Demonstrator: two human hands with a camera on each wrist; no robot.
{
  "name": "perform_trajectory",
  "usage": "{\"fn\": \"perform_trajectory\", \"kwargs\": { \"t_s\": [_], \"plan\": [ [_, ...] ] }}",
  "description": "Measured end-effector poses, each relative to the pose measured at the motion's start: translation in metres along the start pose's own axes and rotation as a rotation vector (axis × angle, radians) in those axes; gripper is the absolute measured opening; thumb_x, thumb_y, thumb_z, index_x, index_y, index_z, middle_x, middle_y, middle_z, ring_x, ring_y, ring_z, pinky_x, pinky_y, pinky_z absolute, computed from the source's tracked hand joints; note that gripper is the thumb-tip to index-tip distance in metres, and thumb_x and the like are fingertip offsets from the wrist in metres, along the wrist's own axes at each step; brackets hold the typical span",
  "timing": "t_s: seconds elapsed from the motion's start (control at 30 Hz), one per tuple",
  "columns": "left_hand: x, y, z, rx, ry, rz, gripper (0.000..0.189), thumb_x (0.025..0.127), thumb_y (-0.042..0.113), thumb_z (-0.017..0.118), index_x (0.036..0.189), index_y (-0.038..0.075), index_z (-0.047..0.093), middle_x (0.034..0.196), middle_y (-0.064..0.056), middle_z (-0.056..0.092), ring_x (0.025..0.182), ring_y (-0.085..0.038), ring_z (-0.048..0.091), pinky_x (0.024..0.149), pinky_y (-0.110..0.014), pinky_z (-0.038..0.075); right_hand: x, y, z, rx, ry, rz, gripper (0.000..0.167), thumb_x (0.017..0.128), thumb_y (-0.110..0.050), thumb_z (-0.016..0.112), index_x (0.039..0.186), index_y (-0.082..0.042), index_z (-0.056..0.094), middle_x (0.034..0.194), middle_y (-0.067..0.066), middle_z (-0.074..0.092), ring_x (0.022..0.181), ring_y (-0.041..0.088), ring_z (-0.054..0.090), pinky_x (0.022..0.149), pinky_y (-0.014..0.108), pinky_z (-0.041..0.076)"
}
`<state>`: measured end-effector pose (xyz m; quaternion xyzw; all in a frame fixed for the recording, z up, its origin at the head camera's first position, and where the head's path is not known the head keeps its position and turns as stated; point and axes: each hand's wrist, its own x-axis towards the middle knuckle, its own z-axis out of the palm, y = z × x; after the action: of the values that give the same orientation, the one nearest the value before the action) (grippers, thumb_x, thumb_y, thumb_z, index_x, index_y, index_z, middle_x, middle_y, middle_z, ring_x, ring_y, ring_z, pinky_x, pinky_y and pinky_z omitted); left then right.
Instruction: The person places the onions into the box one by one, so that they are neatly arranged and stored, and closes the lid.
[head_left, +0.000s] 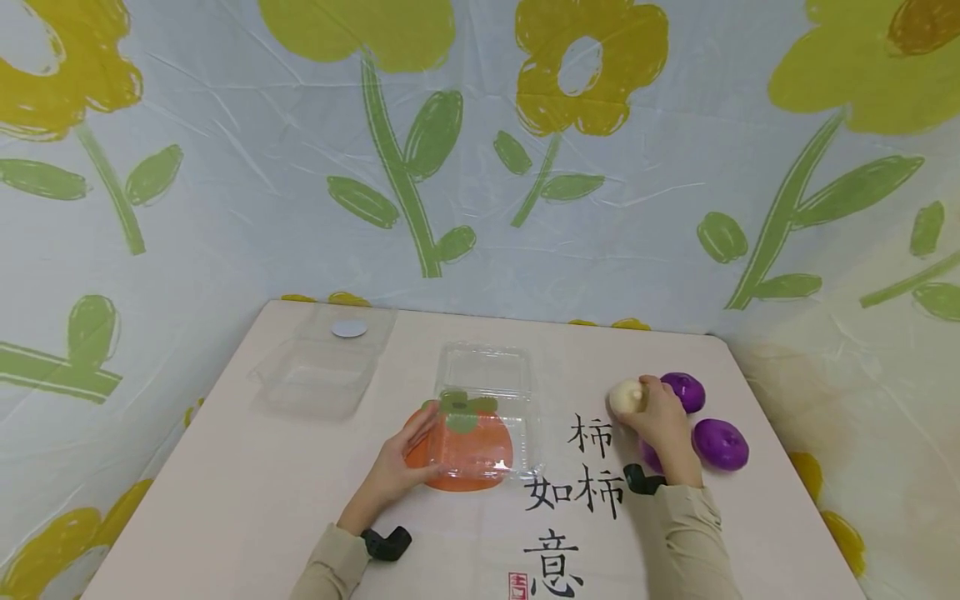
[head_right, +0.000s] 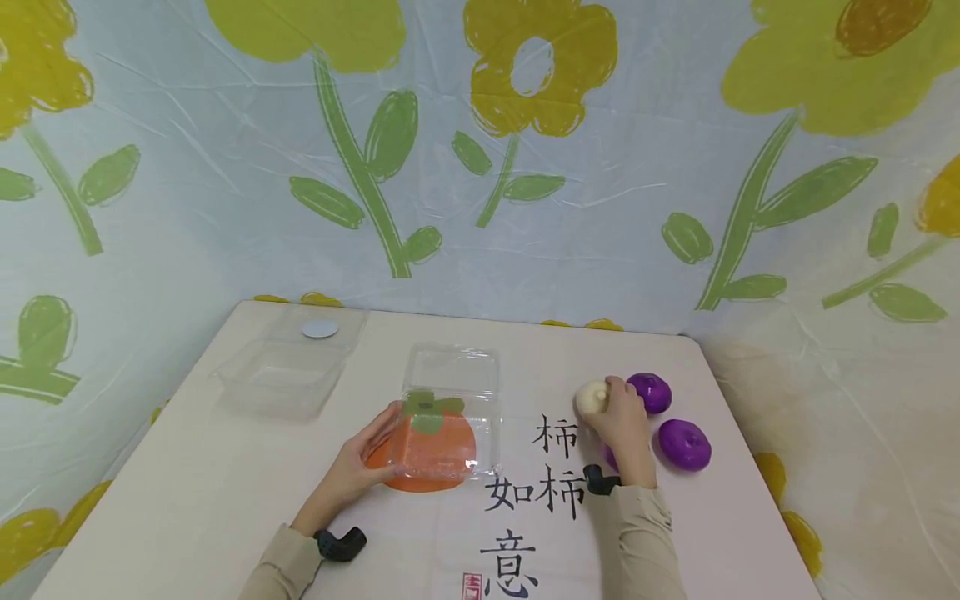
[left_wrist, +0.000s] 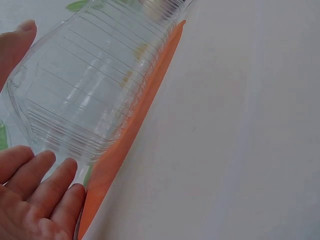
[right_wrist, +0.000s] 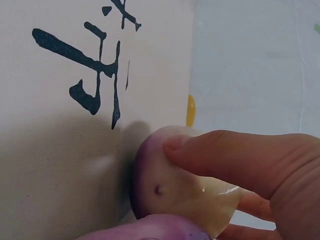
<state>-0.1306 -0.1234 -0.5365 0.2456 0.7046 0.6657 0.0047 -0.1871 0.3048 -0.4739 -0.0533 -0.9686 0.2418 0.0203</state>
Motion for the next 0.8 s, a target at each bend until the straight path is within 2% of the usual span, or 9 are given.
{"fn": "perform_trajectory", "kwargs": {
  "t_s": [0.3,0.57,0.8],
  "plan": [
    [0.000,-0.002,0.000,0.002,0.001,0.002,0.088,0.078,-0.005,0.081,0.149,-0.013,0.029,0.153,-0.032,0.031,0.135,-0.052,0.036,0.109,-0.053,0.031,0.001,0.000,-0.004,0.064,0.065,-0.048,0.080,0.080,-0.024,0.079,0.142,0.008,0.039,0.132,0.036,0.045,0.119,0.054,0.046,0.096,0.067,0.040],
    [-0.002,-0.004,0.001,0.001,0.002,-0.055,0.088,0.080,-0.001,0.081,0.151,-0.007,0.029,0.156,-0.025,0.031,0.139,-0.044,0.036,0.112,-0.050,0.030,-0.003,-0.009,-0.013,0.121,0.103,-0.065,0.078,0.082,-0.017,0.077,0.144,0.008,0.037,0.137,0.035,0.042,0.125,0.053,0.041,0.101,0.069,0.035],
    [-0.002,-0.004,0.001,-0.001,-0.005,-0.037,0.089,0.080,0.000,0.081,0.152,-0.008,0.028,0.156,-0.024,0.031,0.139,-0.045,0.035,0.112,-0.051,0.030,-0.011,-0.021,-0.020,0.220,0.139,-0.083,0.079,0.083,-0.017,0.079,0.147,0.002,0.037,0.145,0.030,0.039,0.132,0.048,0.037,0.106,0.067,0.031]
  ]
}}
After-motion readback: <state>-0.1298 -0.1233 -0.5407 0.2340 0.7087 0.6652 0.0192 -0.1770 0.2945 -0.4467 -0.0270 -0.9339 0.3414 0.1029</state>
